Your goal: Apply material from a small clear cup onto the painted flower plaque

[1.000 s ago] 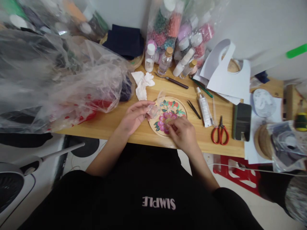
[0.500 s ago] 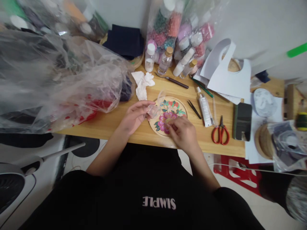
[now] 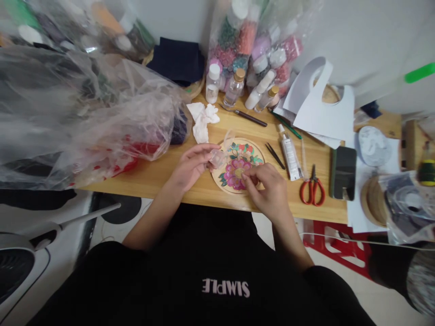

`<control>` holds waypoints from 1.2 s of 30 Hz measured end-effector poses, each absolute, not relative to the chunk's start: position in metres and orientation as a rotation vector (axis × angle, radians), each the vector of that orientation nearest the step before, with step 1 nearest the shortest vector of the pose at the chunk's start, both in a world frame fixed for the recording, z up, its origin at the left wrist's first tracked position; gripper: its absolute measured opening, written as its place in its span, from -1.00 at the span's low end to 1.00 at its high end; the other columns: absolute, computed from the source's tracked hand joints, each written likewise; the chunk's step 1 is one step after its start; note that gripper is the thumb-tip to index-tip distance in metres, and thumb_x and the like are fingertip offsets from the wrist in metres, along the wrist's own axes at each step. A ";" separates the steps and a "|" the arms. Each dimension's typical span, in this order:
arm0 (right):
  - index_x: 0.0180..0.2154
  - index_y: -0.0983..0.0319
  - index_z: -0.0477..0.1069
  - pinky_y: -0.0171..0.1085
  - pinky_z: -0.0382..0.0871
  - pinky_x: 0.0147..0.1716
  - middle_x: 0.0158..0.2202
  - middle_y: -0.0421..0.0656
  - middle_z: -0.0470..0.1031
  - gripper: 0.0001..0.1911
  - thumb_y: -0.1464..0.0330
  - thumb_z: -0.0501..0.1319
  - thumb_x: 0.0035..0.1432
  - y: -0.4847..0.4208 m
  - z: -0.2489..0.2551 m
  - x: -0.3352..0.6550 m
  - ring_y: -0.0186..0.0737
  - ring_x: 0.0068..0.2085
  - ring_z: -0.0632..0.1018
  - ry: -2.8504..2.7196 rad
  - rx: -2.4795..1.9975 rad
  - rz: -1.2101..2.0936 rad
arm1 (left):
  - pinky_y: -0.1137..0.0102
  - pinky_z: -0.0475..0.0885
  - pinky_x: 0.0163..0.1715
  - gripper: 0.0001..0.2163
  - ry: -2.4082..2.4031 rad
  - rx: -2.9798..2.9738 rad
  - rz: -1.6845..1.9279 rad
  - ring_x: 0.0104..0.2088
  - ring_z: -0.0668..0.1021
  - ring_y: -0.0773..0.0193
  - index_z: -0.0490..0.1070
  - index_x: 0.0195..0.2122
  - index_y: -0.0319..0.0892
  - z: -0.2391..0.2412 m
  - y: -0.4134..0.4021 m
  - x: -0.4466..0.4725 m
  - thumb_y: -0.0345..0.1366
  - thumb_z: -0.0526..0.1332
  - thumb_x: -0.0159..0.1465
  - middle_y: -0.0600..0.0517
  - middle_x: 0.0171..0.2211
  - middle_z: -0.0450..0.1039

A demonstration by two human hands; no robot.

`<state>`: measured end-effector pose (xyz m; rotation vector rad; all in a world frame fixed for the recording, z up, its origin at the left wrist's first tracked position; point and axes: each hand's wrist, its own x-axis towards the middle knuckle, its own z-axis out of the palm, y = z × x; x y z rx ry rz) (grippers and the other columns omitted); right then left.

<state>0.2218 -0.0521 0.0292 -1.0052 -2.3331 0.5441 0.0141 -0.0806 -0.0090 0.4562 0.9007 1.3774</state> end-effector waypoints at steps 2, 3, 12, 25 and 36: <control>-0.38 0.19 0.40 -0.26 0.30 -0.44 -0.57 -0.24 0.38 -0.88 0.45 0.18 0.23 -0.052 0.037 0.218 -0.26 -0.46 0.42 -2.286 -0.959 0.557 | 0.50 0.43 -0.48 -0.80 0.904 0.464 1.390 -0.46 0.55 0.37 0.62 -0.34 -0.14 -0.008 -0.081 0.015 -0.29 0.45 -0.03 0.07 -0.40 0.60; -0.37 0.19 0.41 -0.26 0.30 -0.44 -0.56 -0.24 0.39 -0.89 0.46 0.18 0.23 -0.052 0.040 0.215 -0.26 -0.46 0.42 -2.268 -0.932 0.553 | 0.50 0.43 -0.48 -0.81 0.911 0.468 1.399 -0.46 0.55 0.38 0.62 -0.34 -0.14 -0.008 -0.081 0.015 -0.30 0.45 -0.03 0.07 -0.39 0.60; -0.40 0.18 0.42 -0.22 0.29 -0.38 -0.52 -0.20 0.45 -0.83 0.44 0.13 0.24 -0.044 0.034 0.193 -0.20 -0.41 0.42 -2.373 -0.919 0.411 | 0.54 0.42 -0.47 -0.82 0.886 0.539 1.359 -0.41 0.55 0.41 0.63 -0.30 -0.13 -0.006 -0.083 0.016 -0.33 0.42 0.04 0.05 -0.34 0.61; -0.40 0.18 0.45 -0.30 0.27 -0.46 -0.57 -0.29 0.36 -0.88 0.39 0.22 0.21 -0.046 0.040 0.205 -0.34 -0.49 0.38 -2.106 -0.986 0.941 | 0.50 0.42 -0.43 -0.83 0.871 0.556 1.351 -0.40 0.55 0.40 0.62 -0.27 -0.11 -0.008 -0.083 0.015 -0.31 0.42 0.07 0.05 -0.30 0.61; -0.42 0.18 0.42 -0.21 0.31 -0.40 -0.55 -0.19 0.42 -0.84 0.39 0.15 0.21 -0.046 0.012 0.232 -0.19 -0.43 0.43 -2.339 -1.104 0.600 | 0.51 0.40 -0.53 -0.84 0.901 0.514 1.380 -0.47 0.54 0.38 0.63 -0.32 -0.14 -0.009 -0.081 0.015 -0.33 0.41 0.03 0.04 -0.42 0.58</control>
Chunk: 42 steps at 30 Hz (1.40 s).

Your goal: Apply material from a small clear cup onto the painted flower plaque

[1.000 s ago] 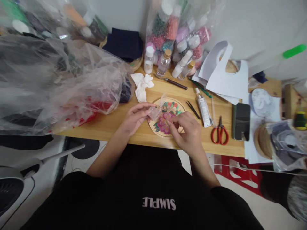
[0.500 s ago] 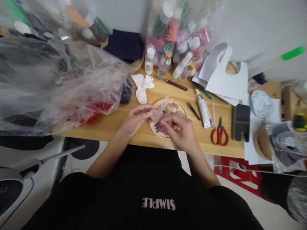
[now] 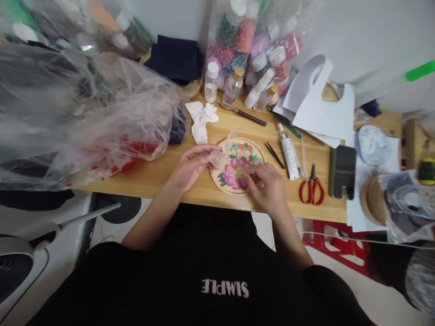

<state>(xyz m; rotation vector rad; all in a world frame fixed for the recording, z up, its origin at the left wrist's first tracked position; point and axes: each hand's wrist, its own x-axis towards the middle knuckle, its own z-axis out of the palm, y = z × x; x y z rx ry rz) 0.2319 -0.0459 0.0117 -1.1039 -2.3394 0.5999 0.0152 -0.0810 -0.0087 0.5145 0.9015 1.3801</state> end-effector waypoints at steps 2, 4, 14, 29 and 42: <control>-0.41 0.18 0.43 -0.20 0.32 -0.38 -0.52 -0.17 0.46 -0.85 0.40 0.15 0.21 -0.046 0.007 0.232 -0.16 -0.40 0.45 -2.364 -1.102 0.574 | 0.51 0.40 -0.52 -0.84 0.908 0.514 1.377 -0.45 0.55 0.38 0.63 -0.31 -0.14 -0.009 -0.081 0.015 -0.34 0.40 0.03 0.03 -0.39 0.58; -0.40 0.19 0.43 -0.20 0.32 -0.38 -0.51 -0.16 0.48 -0.87 0.41 0.15 0.20 -0.047 0.005 0.232 -0.16 -0.39 0.45 -2.379 -1.086 0.544 | 0.51 0.40 -0.52 -0.84 0.913 0.513 1.371 -0.45 0.55 0.38 0.63 -0.31 -0.13 -0.009 -0.081 0.015 -0.34 0.40 0.04 0.03 -0.38 0.58; -0.40 0.19 0.43 -0.21 0.31 -0.40 -0.52 -0.17 0.46 -0.86 0.41 0.15 0.20 -0.047 0.003 0.230 -0.16 -0.41 0.44 -2.392 -1.074 0.499 | 0.53 0.41 -0.52 -0.83 0.906 0.506 1.363 -0.47 0.55 0.40 0.62 -0.31 -0.15 -0.008 -0.082 0.015 -0.33 0.42 0.03 0.04 -0.38 0.58; -0.38 0.17 0.44 -0.24 0.30 -0.44 -0.56 -0.23 0.40 -0.87 0.40 0.17 0.23 -0.048 0.035 0.224 -0.24 -0.46 0.43 -2.285 -1.021 0.617 | 0.51 0.41 -0.50 -0.84 0.913 0.518 1.374 -0.47 0.55 0.39 0.63 -0.32 -0.12 -0.008 -0.082 0.016 -0.30 0.42 0.03 0.05 -0.40 0.59; -0.41 0.17 0.41 -0.21 0.30 -0.36 -0.51 -0.18 0.45 -0.83 0.42 0.12 0.23 -0.046 0.028 0.195 -0.17 -0.37 0.45 -2.402 -0.938 0.604 | 0.48 0.46 -0.42 -0.84 0.876 0.578 1.349 -0.38 0.57 0.35 0.62 -0.31 -0.12 -0.003 -0.082 0.018 -0.31 0.41 0.05 0.04 -0.30 0.61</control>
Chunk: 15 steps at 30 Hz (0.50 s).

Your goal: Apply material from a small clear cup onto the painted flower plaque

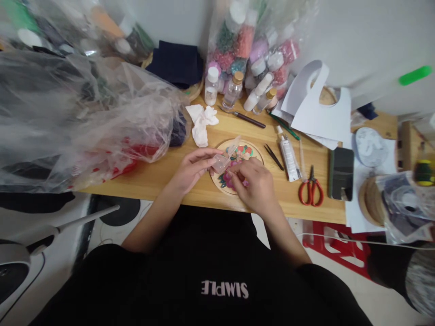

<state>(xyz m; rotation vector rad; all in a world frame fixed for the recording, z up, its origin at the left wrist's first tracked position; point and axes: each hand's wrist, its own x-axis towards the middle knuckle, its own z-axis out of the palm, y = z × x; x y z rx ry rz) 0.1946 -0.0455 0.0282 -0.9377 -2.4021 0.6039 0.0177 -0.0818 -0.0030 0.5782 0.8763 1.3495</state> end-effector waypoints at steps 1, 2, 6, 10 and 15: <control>-0.41 0.17 0.41 -0.21 0.30 -0.37 -0.52 -0.19 0.44 -0.83 0.42 0.12 0.23 -0.046 0.029 0.194 -0.19 -0.38 0.44 -2.399 -0.919 0.648 | 0.47 0.46 -0.42 -0.84 0.879 0.578 1.348 -0.39 0.57 0.36 0.62 -0.30 -0.12 -0.003 -0.082 0.018 -0.32 0.41 0.06 0.04 -0.30 0.61; -0.41 0.17 0.41 -0.22 0.31 -0.37 -0.53 -0.21 0.43 -0.83 0.43 0.13 0.24 -0.046 0.030 0.195 -0.20 -0.39 0.44 -2.383 -0.903 0.689 | 0.47 0.47 -0.41 -0.85 0.882 0.576 1.347 -0.39 0.57 0.36 0.62 -0.30 -0.11 -0.003 -0.082 0.018 -0.32 0.40 0.06 0.04 -0.30 0.61; -0.40 0.19 0.42 -0.27 0.32 -0.40 -0.55 -0.25 0.41 -0.86 0.44 0.18 0.23 -0.048 0.035 0.199 -0.29 -0.47 0.40 -2.245 -0.902 0.790 | 0.48 0.46 -0.41 -0.85 0.904 0.552 1.357 -0.35 0.58 0.33 0.62 -0.32 -0.11 -0.002 -0.083 0.018 -0.33 0.41 0.04 0.04 -0.30 0.61; -0.39 0.20 0.44 -0.29 0.29 -0.46 -0.56 -0.25 0.39 -0.88 0.42 0.21 0.22 -0.049 0.036 0.212 -0.30 -0.48 0.39 -2.183 -0.996 0.734 | 0.48 0.44 -0.44 -0.85 0.905 0.513 1.372 -0.43 0.55 0.37 0.63 -0.34 -0.11 -0.005 -0.082 0.017 -0.31 0.42 0.02 0.04 -0.33 0.61; -0.41 0.18 0.43 -0.24 0.31 -0.42 -0.53 -0.20 0.45 -0.84 0.38 0.17 0.24 -0.051 0.018 0.222 -0.23 -0.44 0.43 -2.298 -1.056 0.554 | 0.48 0.39 -0.48 -0.84 0.888 0.470 1.368 -0.47 0.52 0.38 0.61 -0.29 -0.16 -0.011 -0.081 0.014 -0.32 0.40 0.07 0.04 -0.41 0.57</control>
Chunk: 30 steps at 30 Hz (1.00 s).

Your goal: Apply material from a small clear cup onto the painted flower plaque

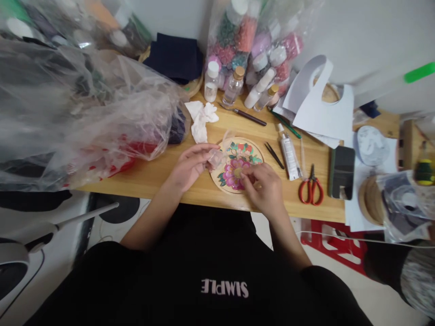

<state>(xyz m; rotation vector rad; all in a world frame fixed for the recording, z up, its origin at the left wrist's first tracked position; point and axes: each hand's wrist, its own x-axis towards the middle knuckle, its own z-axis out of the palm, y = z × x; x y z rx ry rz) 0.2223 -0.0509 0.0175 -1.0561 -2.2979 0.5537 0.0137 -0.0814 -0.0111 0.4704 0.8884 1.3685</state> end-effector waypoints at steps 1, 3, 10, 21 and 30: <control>-0.41 0.18 0.43 -0.23 0.31 -0.41 -0.52 -0.19 0.47 -0.83 0.37 0.16 0.24 -0.051 0.014 0.222 -0.21 -0.42 0.44 -2.321 -1.059 0.528 | 0.48 0.38 -0.49 -0.83 0.885 0.471 1.370 -0.46 0.52 0.38 0.61 -0.29 -0.16 -0.012 -0.081 0.014 -0.32 0.39 0.07 0.04 -0.41 0.56; -0.41 0.19 0.43 -0.21 0.33 -0.38 -0.50 -0.17 0.50 -0.83 0.38 0.16 0.24 -0.051 0.008 0.221 -0.19 -0.40 0.46 -2.359 -1.053 0.492 | 0.48 0.38 -0.49 -0.83 0.877 0.474 1.382 -0.46 0.52 0.39 0.61 -0.29 -0.16 -0.013 -0.081 0.013 -0.30 0.40 0.06 0.05 -0.41 0.56; -0.39 0.19 0.44 -0.22 0.36 -0.32 -0.44 -0.16 0.56 -0.85 0.41 0.16 0.24 -0.050 0.005 0.219 -0.17 -0.36 0.49 -2.436 -0.998 0.482 | 0.50 0.39 -0.49 -0.80 0.858 0.475 1.376 -0.47 0.52 0.40 0.61 -0.28 -0.17 -0.014 -0.081 0.014 -0.27 0.42 0.05 0.04 -0.38 0.58; -0.40 0.18 0.43 -0.22 0.36 -0.34 -0.48 -0.18 0.53 -0.86 0.43 0.17 0.22 -0.050 0.007 0.219 -0.18 -0.40 0.47 -2.452 -0.979 0.467 | 0.52 0.39 -0.49 -0.79 0.860 0.482 1.380 -0.44 0.52 0.41 0.62 -0.29 -0.16 -0.012 -0.081 0.014 -0.25 0.43 0.03 0.05 -0.35 0.58; -0.40 0.18 0.43 -0.22 0.34 -0.35 -0.48 -0.17 0.53 -0.85 0.42 0.16 0.23 -0.050 0.005 0.220 -0.17 -0.39 0.47 -2.445 -0.984 0.483 | 0.51 0.40 -0.48 -0.82 0.865 0.489 1.375 -0.45 0.53 0.39 0.61 -0.29 -0.16 -0.012 -0.081 0.014 -0.28 0.39 0.05 0.03 -0.36 0.58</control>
